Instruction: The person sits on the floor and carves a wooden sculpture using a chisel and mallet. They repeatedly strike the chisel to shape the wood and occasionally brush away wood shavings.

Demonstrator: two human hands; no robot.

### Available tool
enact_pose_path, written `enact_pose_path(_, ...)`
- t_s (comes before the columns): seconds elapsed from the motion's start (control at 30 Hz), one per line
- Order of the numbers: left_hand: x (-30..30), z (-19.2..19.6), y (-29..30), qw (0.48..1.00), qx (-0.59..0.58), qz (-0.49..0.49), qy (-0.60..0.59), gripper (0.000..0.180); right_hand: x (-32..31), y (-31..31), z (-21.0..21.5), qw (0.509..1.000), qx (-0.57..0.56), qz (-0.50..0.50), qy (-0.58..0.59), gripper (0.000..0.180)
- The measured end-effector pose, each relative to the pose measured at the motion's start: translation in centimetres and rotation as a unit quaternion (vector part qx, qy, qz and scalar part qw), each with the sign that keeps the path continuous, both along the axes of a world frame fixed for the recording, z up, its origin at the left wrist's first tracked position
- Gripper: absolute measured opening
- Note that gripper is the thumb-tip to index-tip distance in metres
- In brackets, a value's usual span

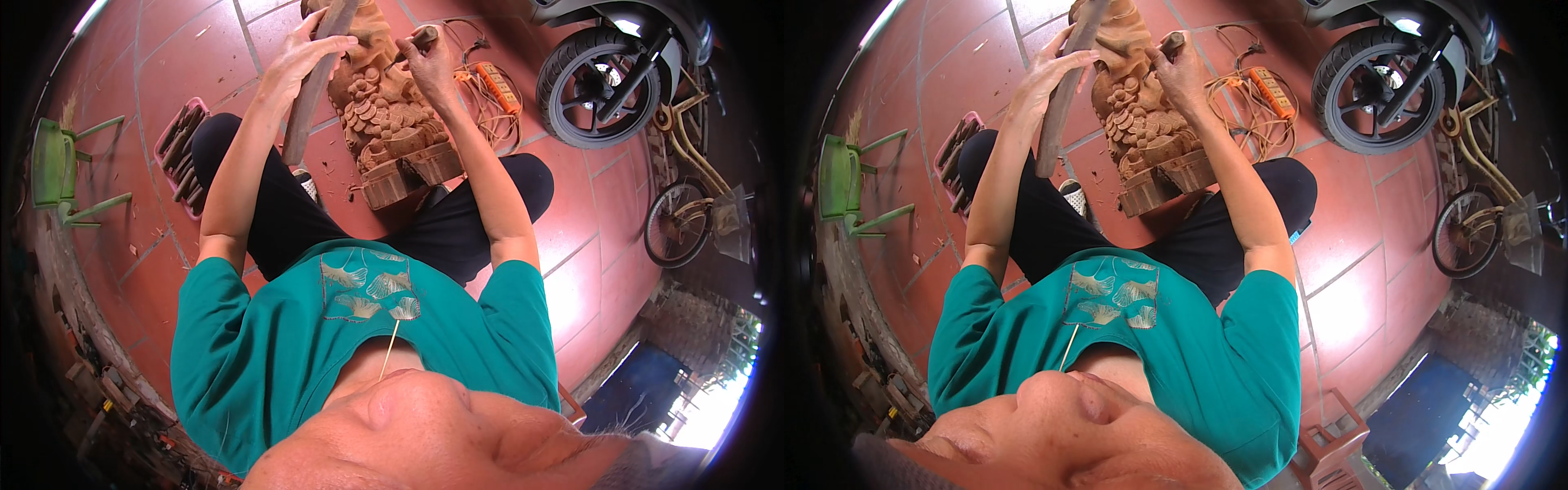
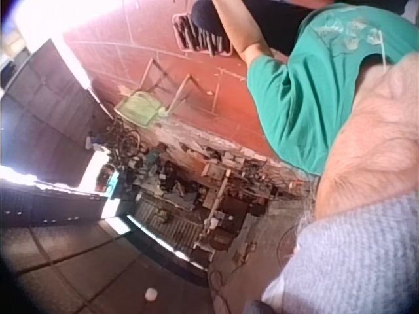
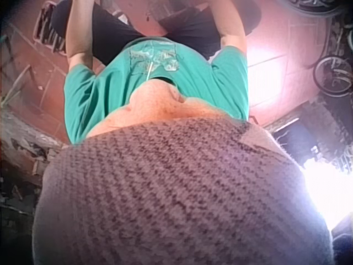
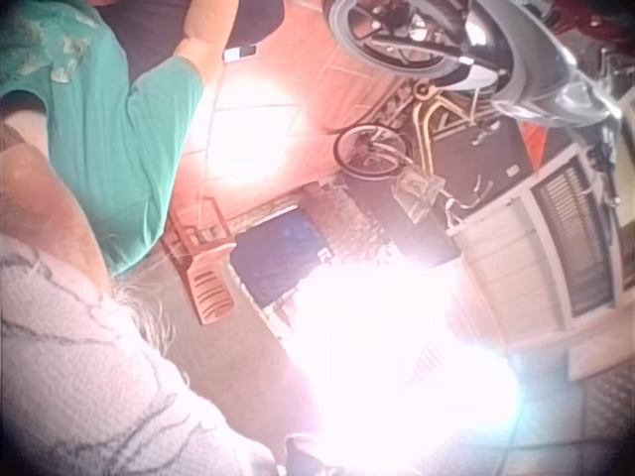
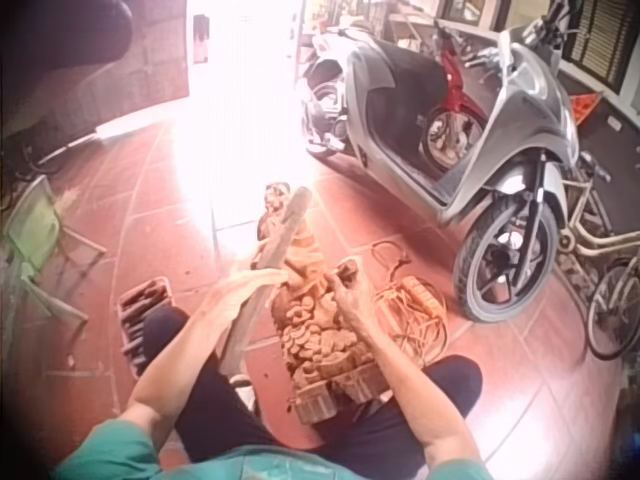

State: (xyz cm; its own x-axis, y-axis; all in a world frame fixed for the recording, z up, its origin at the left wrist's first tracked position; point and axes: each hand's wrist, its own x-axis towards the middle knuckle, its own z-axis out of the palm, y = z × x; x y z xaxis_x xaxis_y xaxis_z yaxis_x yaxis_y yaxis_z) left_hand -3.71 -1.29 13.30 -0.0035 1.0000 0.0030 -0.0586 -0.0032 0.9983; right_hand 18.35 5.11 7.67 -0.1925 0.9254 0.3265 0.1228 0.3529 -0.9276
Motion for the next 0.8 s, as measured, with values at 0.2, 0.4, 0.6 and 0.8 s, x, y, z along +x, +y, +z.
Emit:
enact_pose_path(0.2, 0.0, 0.2, -0.3, 0.997, 0.012, -0.007, 0.075, 0.075, -0.3, 0.4, -1.2, 0.999, -0.002, 0.001, -0.04, 0.026)
enact_pose_path(0.4, 0.5, -0.9, 0.0, 0.974, 0.117, 0.013, 0.194, 0.08, -0.7, 0.4, -1.3, 0.997, 0.034, 0.006, -0.07, 0.024)
enact_pose_path(0.6, 1.0, -0.9, 0.0, 0.905, 0.275, 0.045, 0.32, 0.081, -0.8, 0.7, -1.4, 0.996, 0.049, -0.009, -0.07, 0.022)
enact_pose_path(0.8, 2.7, 1.2, -1.5, 0.933, 0.242, 0.02, 0.266, 0.074, -1.0, 0.4, -0.7, 0.994, 0.027, 0.004, -0.107, 0.02)
